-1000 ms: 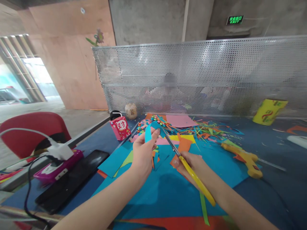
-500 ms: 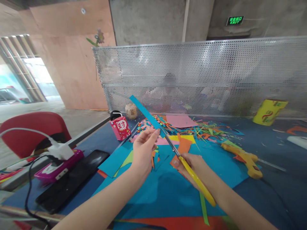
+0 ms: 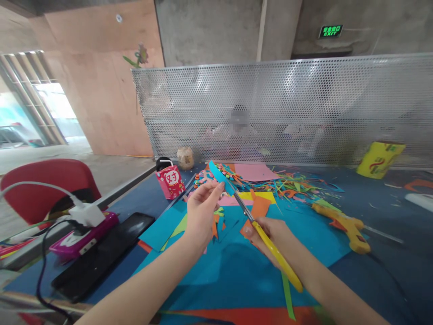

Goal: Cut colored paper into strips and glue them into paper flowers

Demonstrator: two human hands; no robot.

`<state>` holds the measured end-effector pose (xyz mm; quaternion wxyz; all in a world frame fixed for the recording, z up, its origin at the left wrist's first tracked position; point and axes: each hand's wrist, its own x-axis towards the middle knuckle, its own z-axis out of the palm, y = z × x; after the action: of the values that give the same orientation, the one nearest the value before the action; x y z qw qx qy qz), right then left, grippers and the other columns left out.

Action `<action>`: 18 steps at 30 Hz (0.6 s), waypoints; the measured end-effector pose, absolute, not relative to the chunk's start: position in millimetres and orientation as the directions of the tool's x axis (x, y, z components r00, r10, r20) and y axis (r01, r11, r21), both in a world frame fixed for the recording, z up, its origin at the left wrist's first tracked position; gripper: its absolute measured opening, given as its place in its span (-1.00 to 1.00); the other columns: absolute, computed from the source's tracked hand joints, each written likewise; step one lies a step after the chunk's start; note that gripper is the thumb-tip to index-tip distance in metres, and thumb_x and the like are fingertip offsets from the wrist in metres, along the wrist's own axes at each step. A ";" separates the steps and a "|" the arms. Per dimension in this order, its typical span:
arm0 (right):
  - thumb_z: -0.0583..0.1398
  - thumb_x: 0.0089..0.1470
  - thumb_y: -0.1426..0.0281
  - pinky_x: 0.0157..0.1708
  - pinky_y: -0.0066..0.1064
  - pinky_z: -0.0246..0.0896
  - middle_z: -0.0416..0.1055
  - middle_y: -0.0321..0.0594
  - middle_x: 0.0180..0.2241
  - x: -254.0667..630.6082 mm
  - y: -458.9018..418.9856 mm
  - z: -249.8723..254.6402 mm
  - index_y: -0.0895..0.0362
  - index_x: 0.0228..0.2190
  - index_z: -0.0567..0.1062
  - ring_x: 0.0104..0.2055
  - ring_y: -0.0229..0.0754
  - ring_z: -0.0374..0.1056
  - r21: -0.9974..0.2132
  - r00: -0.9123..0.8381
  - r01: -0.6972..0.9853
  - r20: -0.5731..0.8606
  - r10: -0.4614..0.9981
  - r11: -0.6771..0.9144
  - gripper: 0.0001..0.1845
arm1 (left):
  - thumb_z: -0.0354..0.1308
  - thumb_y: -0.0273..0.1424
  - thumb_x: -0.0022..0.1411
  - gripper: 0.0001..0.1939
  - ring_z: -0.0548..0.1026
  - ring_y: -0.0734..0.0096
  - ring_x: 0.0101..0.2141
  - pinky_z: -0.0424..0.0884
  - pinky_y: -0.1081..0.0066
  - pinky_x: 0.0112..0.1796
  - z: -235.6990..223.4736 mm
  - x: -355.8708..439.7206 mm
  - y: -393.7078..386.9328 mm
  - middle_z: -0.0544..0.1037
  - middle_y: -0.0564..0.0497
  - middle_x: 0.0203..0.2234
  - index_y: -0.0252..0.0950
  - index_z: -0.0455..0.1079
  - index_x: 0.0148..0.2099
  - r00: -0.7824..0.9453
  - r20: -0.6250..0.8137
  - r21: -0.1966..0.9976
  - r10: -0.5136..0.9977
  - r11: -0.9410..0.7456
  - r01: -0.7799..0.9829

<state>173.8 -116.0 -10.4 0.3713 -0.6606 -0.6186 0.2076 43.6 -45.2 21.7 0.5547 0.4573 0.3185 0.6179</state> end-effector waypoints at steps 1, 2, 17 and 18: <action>0.04 -0.12 0.03 -0.72 -0.50 -0.16 0.10 -0.34 -0.75 173.3 -116.5 -9.3 0.10 -0.70 0.18 -0.70 -0.36 0.01 -0.741 0.149 0.670 0.194 0.970 0.046 -0.57 | 0.27 -0.29 -0.16 -0.79 0.26 0.64 -0.59 0.11 0.61 -0.63 21.8 43.9 -45.3 0.35 0.13 -0.62 -0.30 0.37 -0.49 0.032 0.228 0.899 0.973 -0.198 -0.391; 0.04 -0.12 0.03 -0.71 -0.50 -0.17 0.08 -0.36 -0.76 172.8 -117.2 -8.0 0.10 -0.71 0.16 -0.70 -0.36 -0.01 -0.736 0.148 0.675 0.203 0.968 0.051 -0.57 | 0.27 -0.31 -0.16 -0.81 0.25 0.65 -0.60 0.10 0.61 -0.64 21.6 44.3 -45.5 0.36 0.13 -0.62 -0.30 0.37 -0.50 0.030 0.246 0.897 0.969 -0.216 -0.387; 0.03 -0.09 0.04 -0.76 -0.51 -0.19 0.13 -0.36 -0.77 170.9 -121.5 -7.2 0.10 -0.65 0.20 -0.77 -0.39 -0.01 -0.757 0.155 0.654 0.134 0.979 0.000 -0.60 | 0.27 -0.35 -0.14 -0.86 0.31 0.60 -0.57 0.20 0.58 -0.58 28.3 39.6 -42.6 0.40 0.11 -0.63 -0.28 0.40 -0.49 -0.094 0.307 0.872 0.947 -0.319 -0.371; 0.02 -0.09 0.04 -0.76 -0.51 -0.19 0.13 -0.37 -0.77 170.7 -121.5 -7.1 0.10 -0.64 0.20 -0.78 -0.39 -0.01 -0.754 0.157 0.657 0.128 0.979 -0.007 -0.60 | 0.27 -0.36 -0.14 -0.86 0.31 0.60 -0.57 0.20 0.58 -0.58 28.5 39.6 -42.4 0.40 0.11 -0.63 -0.28 0.40 -0.49 -0.096 0.302 0.872 0.948 -0.316 -0.373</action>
<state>170.7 -121.5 -7.1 0.3554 -0.6725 -0.6084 0.2265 39.6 -42.4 28.5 0.4932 0.4570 0.3146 0.6700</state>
